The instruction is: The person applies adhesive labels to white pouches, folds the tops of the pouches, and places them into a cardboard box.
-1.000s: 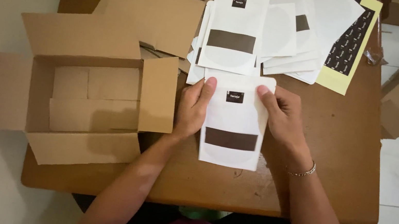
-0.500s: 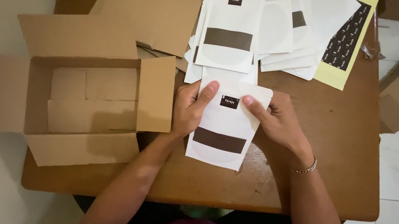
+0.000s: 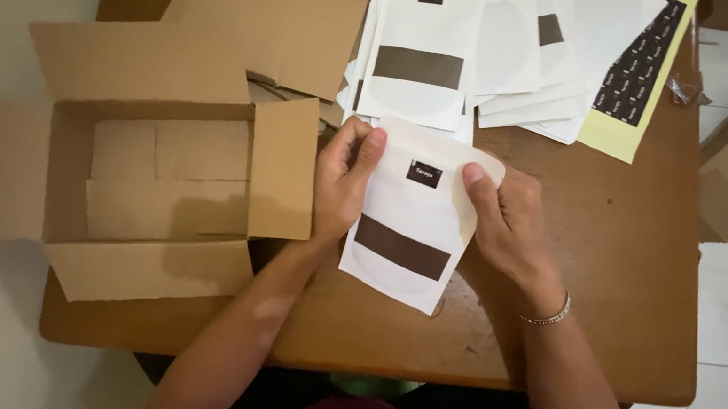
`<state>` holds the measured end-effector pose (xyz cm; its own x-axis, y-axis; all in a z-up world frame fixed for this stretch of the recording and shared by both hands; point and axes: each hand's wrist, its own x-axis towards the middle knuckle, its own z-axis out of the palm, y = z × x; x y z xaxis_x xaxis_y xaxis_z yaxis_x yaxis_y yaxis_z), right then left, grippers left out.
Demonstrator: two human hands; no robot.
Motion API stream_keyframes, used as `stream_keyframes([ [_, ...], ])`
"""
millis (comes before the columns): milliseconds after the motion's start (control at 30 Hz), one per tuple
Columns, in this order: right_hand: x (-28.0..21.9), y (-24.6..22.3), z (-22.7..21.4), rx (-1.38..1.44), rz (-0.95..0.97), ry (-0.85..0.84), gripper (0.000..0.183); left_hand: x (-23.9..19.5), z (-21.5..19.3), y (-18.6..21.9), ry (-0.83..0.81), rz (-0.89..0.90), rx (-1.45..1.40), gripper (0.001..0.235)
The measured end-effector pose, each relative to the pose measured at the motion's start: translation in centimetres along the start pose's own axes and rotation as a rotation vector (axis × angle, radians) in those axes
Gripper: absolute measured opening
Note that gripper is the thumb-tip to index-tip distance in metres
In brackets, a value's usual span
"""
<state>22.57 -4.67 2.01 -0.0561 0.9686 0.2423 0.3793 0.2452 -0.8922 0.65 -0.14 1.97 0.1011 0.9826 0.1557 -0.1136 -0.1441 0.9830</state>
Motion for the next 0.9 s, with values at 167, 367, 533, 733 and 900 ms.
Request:
stream_keyframes([
  [167, -0.5, 2.7, 0.2, -0.046, -0.011, -0.018, 0.05, 0.1, -0.1, 0.2, -0.047, -0.045, 0.012, 0.033],
  [367, 1.3, -2.1, 0.7, 0.358, -0.144, -0.133, 0.079, -0.4, 0.5, -1.4, -0.03, -0.3, -0.064, 0.057],
  [533, 2.0, -4.5, 1.3, 0.153, -0.306, -0.262, 0.052, -1.7, 1.7, -2.3, -0.267, -0.226, -0.074, 0.026],
  [733, 2.3, 1.0, 0.6, 0.248, -0.385, -0.045, 0.012, -1.6, 2.4, -6.5, -0.322, -0.168, 0.114, 0.025],
  [900, 1.7, -0.7, -2.1, 0.166, -0.272, 0.013, 0.006, -2.0, 1.1, 6.2, -0.43, -0.223, -0.062, 0.057],
])
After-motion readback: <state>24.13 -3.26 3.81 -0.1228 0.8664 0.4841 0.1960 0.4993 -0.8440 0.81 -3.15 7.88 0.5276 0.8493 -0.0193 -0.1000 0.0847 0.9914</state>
